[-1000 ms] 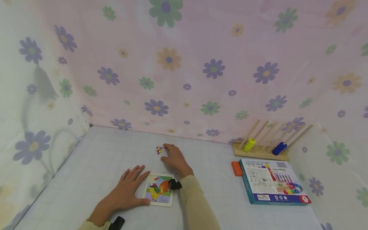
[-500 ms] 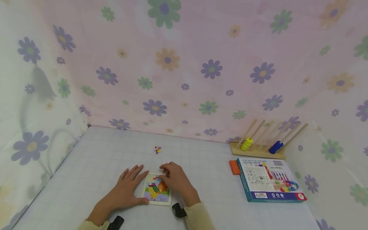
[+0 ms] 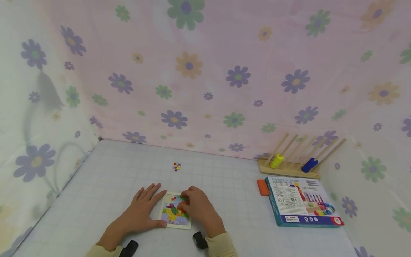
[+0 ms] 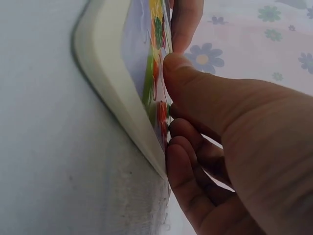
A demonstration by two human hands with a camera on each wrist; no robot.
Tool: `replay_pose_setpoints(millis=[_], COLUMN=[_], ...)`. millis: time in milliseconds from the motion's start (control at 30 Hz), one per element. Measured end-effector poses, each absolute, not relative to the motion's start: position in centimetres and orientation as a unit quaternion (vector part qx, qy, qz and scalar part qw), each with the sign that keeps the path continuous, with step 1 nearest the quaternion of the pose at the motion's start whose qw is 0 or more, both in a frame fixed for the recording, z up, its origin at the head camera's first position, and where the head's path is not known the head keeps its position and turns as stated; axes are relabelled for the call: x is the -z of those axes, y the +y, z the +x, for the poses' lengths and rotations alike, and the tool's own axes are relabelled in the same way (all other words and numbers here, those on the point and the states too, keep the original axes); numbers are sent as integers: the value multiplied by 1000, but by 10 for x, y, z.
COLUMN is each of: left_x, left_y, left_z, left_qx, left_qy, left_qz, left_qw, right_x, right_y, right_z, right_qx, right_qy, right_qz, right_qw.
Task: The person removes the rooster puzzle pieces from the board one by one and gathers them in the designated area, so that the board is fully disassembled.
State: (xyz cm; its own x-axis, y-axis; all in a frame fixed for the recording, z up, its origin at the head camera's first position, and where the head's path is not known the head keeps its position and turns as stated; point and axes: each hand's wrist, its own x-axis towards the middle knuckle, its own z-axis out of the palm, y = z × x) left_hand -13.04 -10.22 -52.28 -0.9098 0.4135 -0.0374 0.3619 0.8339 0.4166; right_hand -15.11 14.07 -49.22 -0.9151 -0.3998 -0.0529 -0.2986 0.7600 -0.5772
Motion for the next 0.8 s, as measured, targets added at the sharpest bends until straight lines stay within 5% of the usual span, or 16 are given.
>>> replay_pose_setpoints(millis=[800], left_x=[519], left_y=[-102], left_z=[-129], left_qx=[-213], left_qy=[954], left_qz=[203], left_qw=[60], right_x=[492], right_y=[138], right_z=[-158], right_qx=[330], right_qy=[919], right_qz=[-166], right_qw=[135])
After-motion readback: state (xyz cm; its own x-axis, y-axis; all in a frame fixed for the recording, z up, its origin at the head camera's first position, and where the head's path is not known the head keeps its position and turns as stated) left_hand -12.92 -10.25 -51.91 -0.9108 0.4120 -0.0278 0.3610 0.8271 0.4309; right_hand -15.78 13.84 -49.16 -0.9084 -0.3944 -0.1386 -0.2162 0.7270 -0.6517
